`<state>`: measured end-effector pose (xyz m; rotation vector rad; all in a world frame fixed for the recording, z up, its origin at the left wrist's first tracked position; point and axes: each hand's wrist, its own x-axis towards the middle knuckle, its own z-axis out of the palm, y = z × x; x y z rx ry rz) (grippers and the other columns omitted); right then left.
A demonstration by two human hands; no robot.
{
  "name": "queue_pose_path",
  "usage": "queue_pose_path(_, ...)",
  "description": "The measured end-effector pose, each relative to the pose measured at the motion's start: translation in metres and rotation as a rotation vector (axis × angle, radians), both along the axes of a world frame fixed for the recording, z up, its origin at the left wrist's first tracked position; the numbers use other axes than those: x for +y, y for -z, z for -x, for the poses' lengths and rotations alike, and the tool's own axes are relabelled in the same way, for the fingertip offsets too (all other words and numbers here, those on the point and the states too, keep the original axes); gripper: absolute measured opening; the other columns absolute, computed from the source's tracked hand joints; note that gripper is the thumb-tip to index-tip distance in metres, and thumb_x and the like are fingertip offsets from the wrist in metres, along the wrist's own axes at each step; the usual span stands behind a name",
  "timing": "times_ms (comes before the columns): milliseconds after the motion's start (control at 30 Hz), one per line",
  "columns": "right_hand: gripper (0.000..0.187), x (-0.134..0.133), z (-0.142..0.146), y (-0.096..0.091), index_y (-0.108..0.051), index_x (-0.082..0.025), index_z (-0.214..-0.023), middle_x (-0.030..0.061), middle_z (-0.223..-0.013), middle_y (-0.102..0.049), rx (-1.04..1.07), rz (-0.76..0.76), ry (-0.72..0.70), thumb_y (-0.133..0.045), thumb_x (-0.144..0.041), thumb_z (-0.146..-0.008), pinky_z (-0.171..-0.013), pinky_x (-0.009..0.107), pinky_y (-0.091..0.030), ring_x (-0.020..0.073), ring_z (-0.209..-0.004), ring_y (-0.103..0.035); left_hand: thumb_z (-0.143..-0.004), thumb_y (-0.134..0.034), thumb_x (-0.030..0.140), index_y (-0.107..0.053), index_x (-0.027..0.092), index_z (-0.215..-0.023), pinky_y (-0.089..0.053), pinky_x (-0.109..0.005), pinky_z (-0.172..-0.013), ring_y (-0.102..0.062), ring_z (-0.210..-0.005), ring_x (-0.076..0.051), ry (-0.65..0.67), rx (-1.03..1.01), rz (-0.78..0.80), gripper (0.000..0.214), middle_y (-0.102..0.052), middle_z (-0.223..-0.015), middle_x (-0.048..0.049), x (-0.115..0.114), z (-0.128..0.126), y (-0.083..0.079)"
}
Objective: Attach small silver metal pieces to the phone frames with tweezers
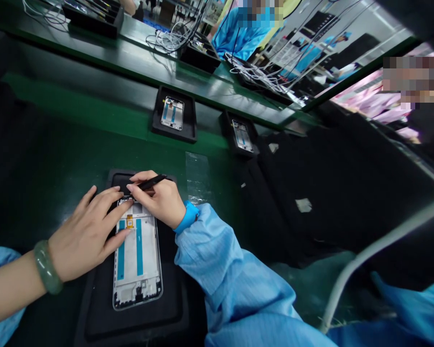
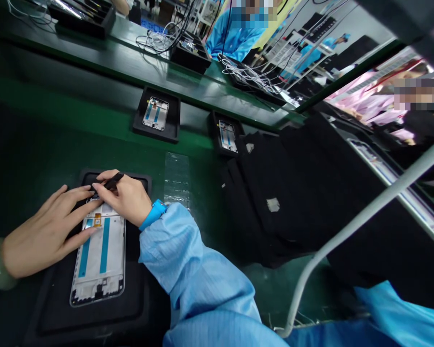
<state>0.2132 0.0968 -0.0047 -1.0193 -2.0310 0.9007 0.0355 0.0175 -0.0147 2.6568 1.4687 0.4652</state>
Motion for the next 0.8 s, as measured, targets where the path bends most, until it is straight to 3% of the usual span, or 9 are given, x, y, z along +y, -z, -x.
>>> queue_pose_path(233,0.017,-0.001,-0.001,0.001,-0.062,-0.019,-0.094,0.0013,-0.087,-0.068,0.000,-0.005,0.024,-0.056,-0.033,-0.086,-0.071,0.023,-0.056,0.0115,-0.073,-0.066,-0.089,-0.044,0.041,-0.047,0.016,-0.131,-0.028,-0.057,-0.108,-0.043,-0.126,-0.031,-0.005,-0.001,0.002,0.049,-0.050,-0.128,-0.0160,0.000,-0.002,-0.002)
queue_pose_path(367,0.016,-0.002,-0.002,0.003,-0.062,-0.019,-0.095,0.0029,-0.092,-0.069,-0.047,-0.076,0.019,-0.053,-0.032,-0.087,-0.075,0.024,-0.055,0.0132,-0.081,-0.067,-0.089,-0.043,0.041,-0.048,0.015,-0.130,-0.027,-0.057,-0.108,-0.043,-0.126,-0.031,-0.005,0.017,-0.019,0.049,-0.050,-0.128,-0.0169,0.000,-0.002,-0.002)
queue_pose_path(467,0.014,0.000,-0.009,0.002,-0.062,-0.019,-0.090,0.0026,-0.088,-0.068,-0.033,-0.106,0.073,-0.054,-0.030,-0.087,-0.072,0.024,-0.055,0.0130,-0.077,-0.067,-0.090,-0.042,0.042,-0.048,0.015,-0.129,-0.027,-0.058,-0.108,-0.043,-0.126,-0.030,0.002,0.033,-0.030,0.048,-0.051,-0.128,-0.0170,0.000,-0.001,-0.001)
queue_pose_path(567,0.017,0.003,-0.015,0.000,-0.061,-0.018,-0.090,0.0021,-0.084,-0.067,0.064,-0.022,0.132,-0.055,-0.033,-0.086,-0.065,0.024,-0.056,0.0120,-0.068,-0.067,-0.090,-0.042,0.041,-0.049,0.016,-0.128,-0.027,-0.058,-0.108,-0.042,-0.127,-0.030,0.000,0.031,-0.029,0.047,-0.051,-0.127,-0.0162,0.000,0.000,-0.001)
queue_pose_path(667,0.020,0.003,-0.015,-0.002,-0.061,-0.019,-0.092,0.0018,-0.086,-0.067,0.101,0.048,0.090,-0.057,-0.036,-0.085,-0.066,0.024,-0.056,0.0121,-0.070,-0.067,-0.089,-0.043,0.041,-0.049,0.016,-0.128,-0.027,-0.058,-0.108,-0.043,-0.127,-0.030,-0.007,0.026,-0.020,0.047,-0.051,-0.128,-0.0162,0.000,-0.001,0.000)
queue_pose_path(800,0.017,-0.001,-0.006,-0.001,-0.063,-0.019,-0.092,0.0019,-0.092,-0.068,0.004,-0.017,-0.003,-0.059,-0.033,-0.084,-0.072,0.023,-0.055,0.0119,-0.075,-0.066,-0.089,-0.042,0.042,-0.047,0.017,-0.130,-0.028,-0.058,-0.107,-0.042,-0.127,-0.030,-0.013,0.039,0.000,0.048,-0.050,-0.129,-0.0153,0.000,-0.001,-0.001)
